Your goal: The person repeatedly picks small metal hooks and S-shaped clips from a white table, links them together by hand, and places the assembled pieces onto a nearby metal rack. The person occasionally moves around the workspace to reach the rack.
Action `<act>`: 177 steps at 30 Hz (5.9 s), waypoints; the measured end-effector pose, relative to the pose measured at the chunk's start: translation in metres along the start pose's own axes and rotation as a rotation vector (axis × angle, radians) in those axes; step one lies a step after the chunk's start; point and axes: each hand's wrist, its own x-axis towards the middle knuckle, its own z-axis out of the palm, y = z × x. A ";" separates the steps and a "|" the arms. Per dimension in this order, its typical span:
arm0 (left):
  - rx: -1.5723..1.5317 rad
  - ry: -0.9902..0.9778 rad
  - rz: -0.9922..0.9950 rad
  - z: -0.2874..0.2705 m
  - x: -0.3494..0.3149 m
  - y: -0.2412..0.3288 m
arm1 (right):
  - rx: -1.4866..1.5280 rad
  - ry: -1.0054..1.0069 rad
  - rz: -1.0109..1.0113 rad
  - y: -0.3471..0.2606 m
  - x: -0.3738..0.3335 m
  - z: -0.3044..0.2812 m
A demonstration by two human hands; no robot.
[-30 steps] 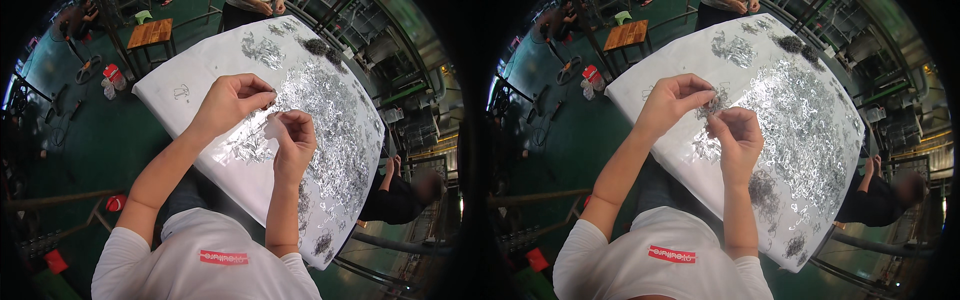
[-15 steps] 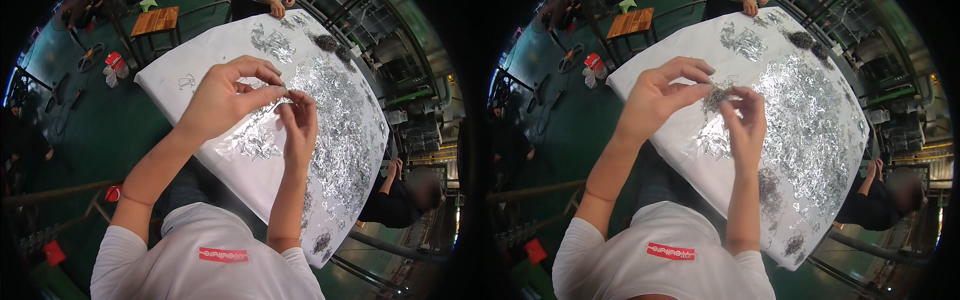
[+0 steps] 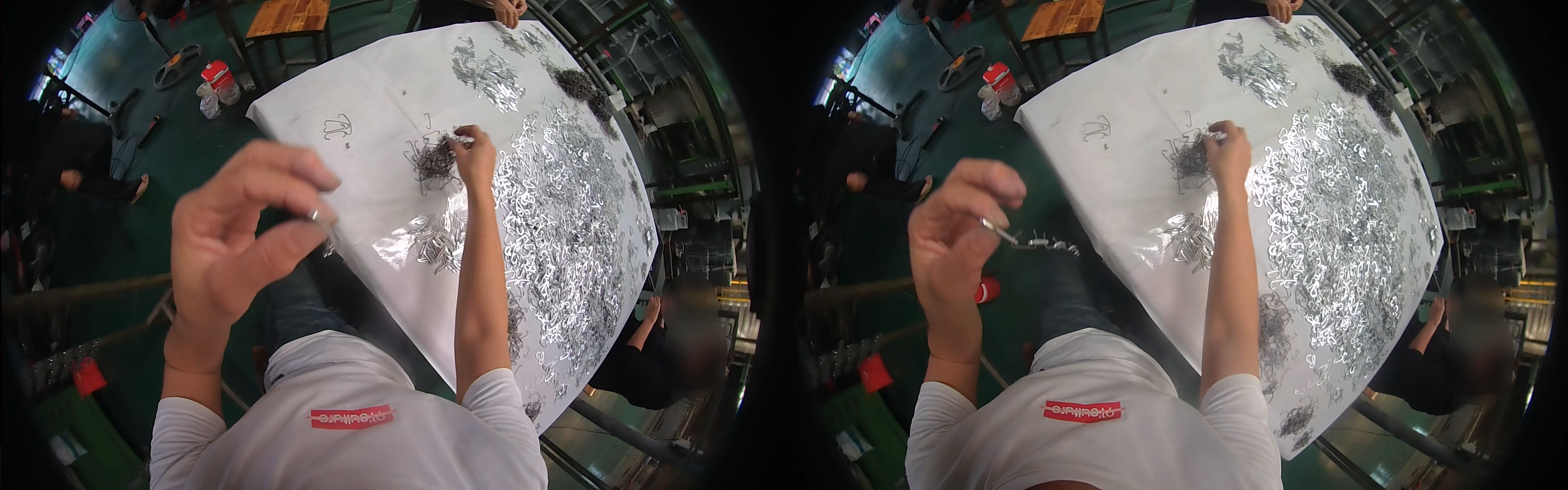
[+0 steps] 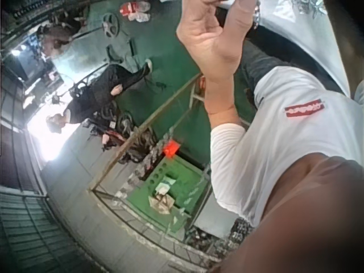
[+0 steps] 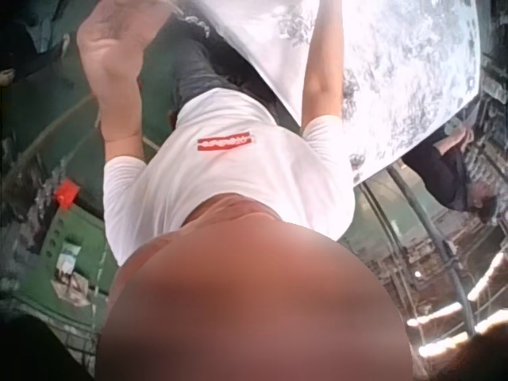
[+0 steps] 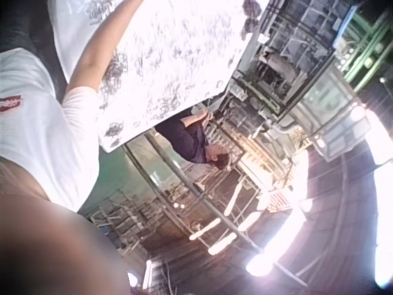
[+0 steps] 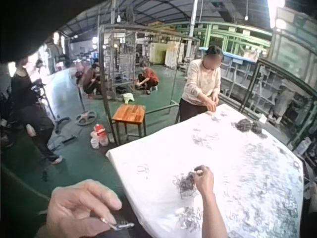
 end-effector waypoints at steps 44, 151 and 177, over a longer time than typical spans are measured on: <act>0.205 -0.086 -0.060 0.032 -0.155 -0.127 | -0.470 -0.484 -0.202 -0.012 0.033 0.059; 0.169 -0.053 -0.261 0.061 -0.168 -0.146 | 0.053 -0.476 0.329 -0.034 -0.175 -0.048; 0.182 -0.103 -0.180 0.078 -0.182 -0.147 | 0.811 -0.288 0.539 -0.078 -0.251 -0.080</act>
